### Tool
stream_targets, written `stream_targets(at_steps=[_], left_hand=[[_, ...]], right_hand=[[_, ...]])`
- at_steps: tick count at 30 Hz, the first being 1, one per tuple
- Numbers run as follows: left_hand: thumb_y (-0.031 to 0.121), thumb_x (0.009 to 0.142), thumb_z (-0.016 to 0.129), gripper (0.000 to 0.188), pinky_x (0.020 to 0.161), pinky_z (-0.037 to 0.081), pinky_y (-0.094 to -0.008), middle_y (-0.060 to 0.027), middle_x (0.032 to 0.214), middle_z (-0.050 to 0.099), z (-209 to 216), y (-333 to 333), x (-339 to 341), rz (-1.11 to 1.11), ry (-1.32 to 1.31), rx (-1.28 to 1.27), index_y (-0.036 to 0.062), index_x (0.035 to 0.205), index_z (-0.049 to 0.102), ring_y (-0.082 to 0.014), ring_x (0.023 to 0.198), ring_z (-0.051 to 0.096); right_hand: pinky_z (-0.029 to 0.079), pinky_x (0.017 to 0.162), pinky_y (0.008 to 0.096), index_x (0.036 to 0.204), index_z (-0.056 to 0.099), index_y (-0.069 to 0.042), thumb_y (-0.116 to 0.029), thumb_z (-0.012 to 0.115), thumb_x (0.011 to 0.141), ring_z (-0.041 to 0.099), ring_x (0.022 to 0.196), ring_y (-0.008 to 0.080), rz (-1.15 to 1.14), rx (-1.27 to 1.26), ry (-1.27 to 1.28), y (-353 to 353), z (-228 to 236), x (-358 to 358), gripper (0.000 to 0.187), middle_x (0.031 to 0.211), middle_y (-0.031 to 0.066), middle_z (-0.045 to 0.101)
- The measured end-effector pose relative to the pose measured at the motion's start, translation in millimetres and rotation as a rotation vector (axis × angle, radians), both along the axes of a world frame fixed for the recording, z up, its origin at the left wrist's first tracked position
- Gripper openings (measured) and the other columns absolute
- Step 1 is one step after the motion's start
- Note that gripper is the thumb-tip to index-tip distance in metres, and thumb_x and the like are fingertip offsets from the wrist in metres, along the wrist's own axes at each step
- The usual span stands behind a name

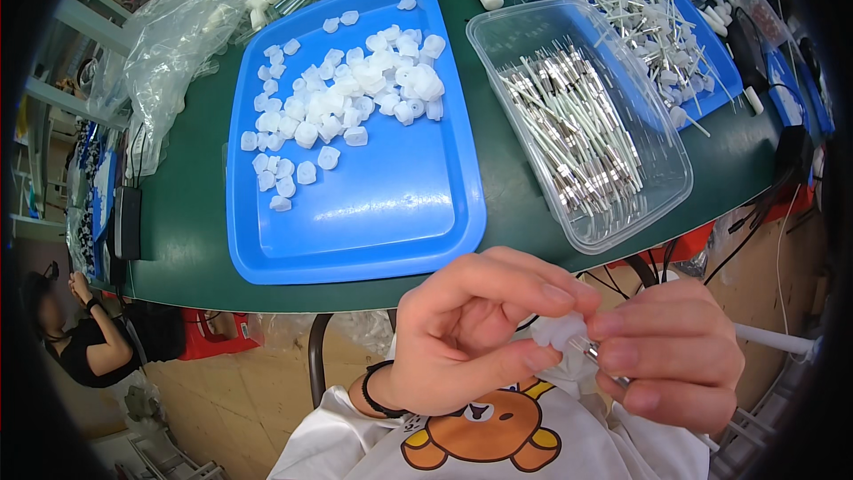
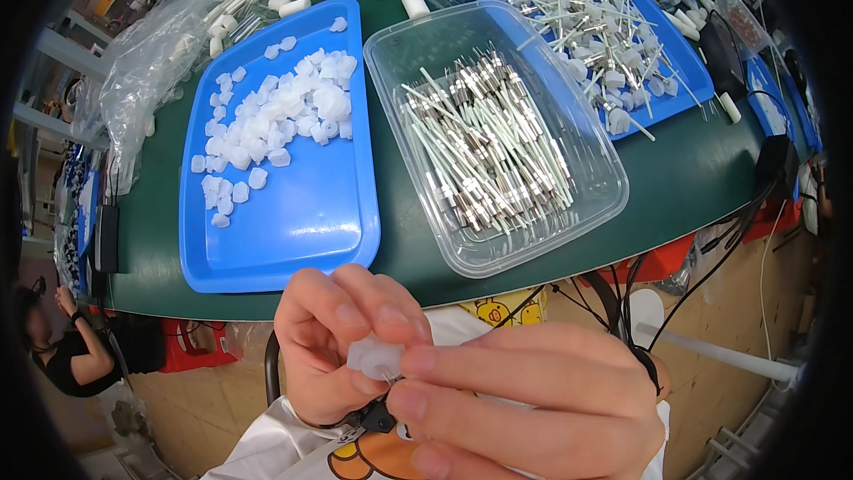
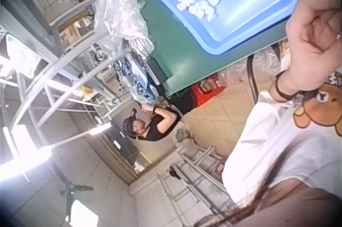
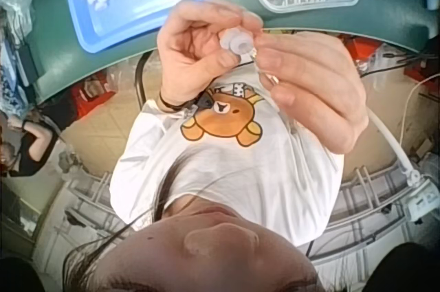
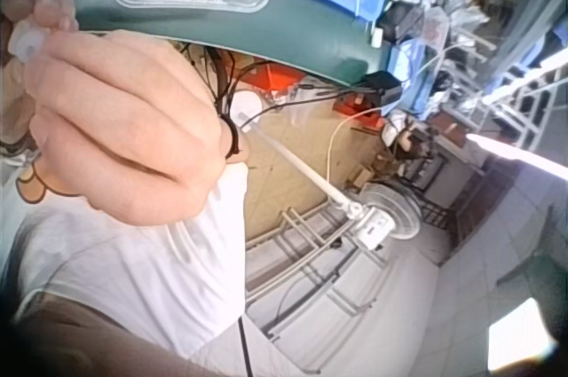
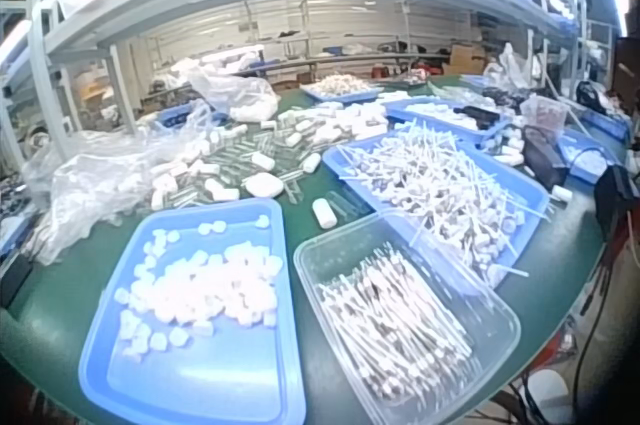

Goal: Assembling small white plastic components and tubes at a workbench.

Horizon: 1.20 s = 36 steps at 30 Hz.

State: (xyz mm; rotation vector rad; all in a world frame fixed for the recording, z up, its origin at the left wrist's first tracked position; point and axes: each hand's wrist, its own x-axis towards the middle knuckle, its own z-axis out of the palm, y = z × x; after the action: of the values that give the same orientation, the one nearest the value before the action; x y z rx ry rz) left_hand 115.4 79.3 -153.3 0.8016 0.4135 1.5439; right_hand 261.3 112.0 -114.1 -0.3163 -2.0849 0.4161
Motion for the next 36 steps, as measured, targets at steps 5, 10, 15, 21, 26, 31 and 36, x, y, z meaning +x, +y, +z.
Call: stream_targets(at_steps=[5, 10, 15, 21, 26, 31, 36], left_hand=[[0.001, 0.070, 0.062, 0.029, 0.067, 0.045, -0.0334, -0.0149, 0.089, 0.052, 0.5, -0.7, 1.3, 0.021, -0.016, -0.022, 0.0028, 0.092, 0.043, -0.0234, 0.078, 0.053], [0.000, 0.069, 0.062, 0.029, 0.067, 0.045, -0.0336, -0.0155, 0.089, 0.053, 0.0, -1.1, 0.4, 0.013, -0.046, -0.033, 0.0020, 0.092, 0.044, -0.0230, 0.079, 0.053], [-0.001, 0.068, 0.062, 0.029, 0.065, 0.045, -0.0337, -0.0158, 0.088, 0.053, 0.0, -1.3, 0.0, 0.014, -0.037, -0.023, 0.0016, 0.092, 0.045, -0.0233, 0.078, 0.053], [-0.002, 0.068, 0.061, 0.028, 0.063, 0.045, -0.0330, -0.0163, 0.087, 0.053, -1.6, 2.6, -2.3, 0.088, 0.104, 0.065, 0.0014, 0.091, 0.046, -0.0236, 0.076, 0.053], [0.000, 0.069, 0.061, 0.026, 0.061, 0.046, -0.0321, -0.0167, 0.087, 0.053, -3.6, 2.7, -2.8, 0.100, 0.139, 0.094, 0.0013, 0.091, 0.046, -0.0234, 0.075, 0.053], [0.002, 0.071, 0.061, 0.025, 0.060, 0.046, -0.0318, -0.0170, 0.086, 0.055, -1.5, 2.0, -1.8, 0.076, 0.077, 0.017, 0.0007, 0.091, 0.046, -0.0229, 0.073, 0.053], [0.003, 0.071, 0.062, 0.026, 0.059, 0.046, -0.0312, -0.0171, 0.085, 0.055, -2.1, 2.8, -0.8, 0.084, 0.077, 0.015, 0.0002, 0.091, 0.046, -0.0228, 0.072, 0.053]], right_hand=[[0.045, 0.053, 0.0274, 0.088, 0.043, -0.007, 0.004, 0.064, 0.061, 0.058, 0.073, 0.0233, 0.032, -0.041, -0.012, 2.3, 0.7, 2.3, 0.036, 0.085, 0.0102, 0.053], [0.046, 0.054, 0.0278, 0.088, 0.043, -0.006, 0.005, 0.064, 0.060, 0.058, 0.073, 0.0235, 0.057, -0.111, -0.022, 2.1, 1.7, 3.3, 0.037, 0.087, 0.0112, 0.053], [0.046, 0.054, 0.0281, 0.089, 0.042, -0.006, 0.005, 0.063, 0.062, 0.059, 0.073, 0.0240, 0.033, -0.114, -0.015, 0.2, 0.7, 3.2, 0.036, 0.088, 0.0123, 0.053], [0.046, 0.053, 0.0286, 0.089, 0.042, -0.005, 0.005, 0.062, 0.063, 0.059, 0.071, 0.0250, -0.056, -0.037, -0.021, -3.7, -1.1, -2.3, 0.035, 0.087, 0.0131, 0.053], [0.046, 0.052, 0.0289, 0.088, 0.042, -0.005, 0.006, 0.062, 0.062, 0.059, 0.069, 0.0248, 0.028, -0.110, -0.014, 1.3, -0.6, 1.7, 0.035, 0.087, 0.0139, 0.054], [0.047, 0.052, 0.0280, 0.088, 0.042, -0.005, 0.006, 0.062, 0.063, 0.059, 0.066, 0.0239, 0.045, -0.158, 0.021, 2.5, -2.6, 1.1, 0.034, 0.086, 0.0142, 0.055], [0.047, 0.052, 0.0272, 0.088, 0.042, -0.005, 0.006, 0.061, 0.063, 0.059, 0.067, 0.0236, 0.027, -0.151, 0.023, 0.2, -4.4, 0.1, 0.033, 0.088, 0.0146, 0.054]])
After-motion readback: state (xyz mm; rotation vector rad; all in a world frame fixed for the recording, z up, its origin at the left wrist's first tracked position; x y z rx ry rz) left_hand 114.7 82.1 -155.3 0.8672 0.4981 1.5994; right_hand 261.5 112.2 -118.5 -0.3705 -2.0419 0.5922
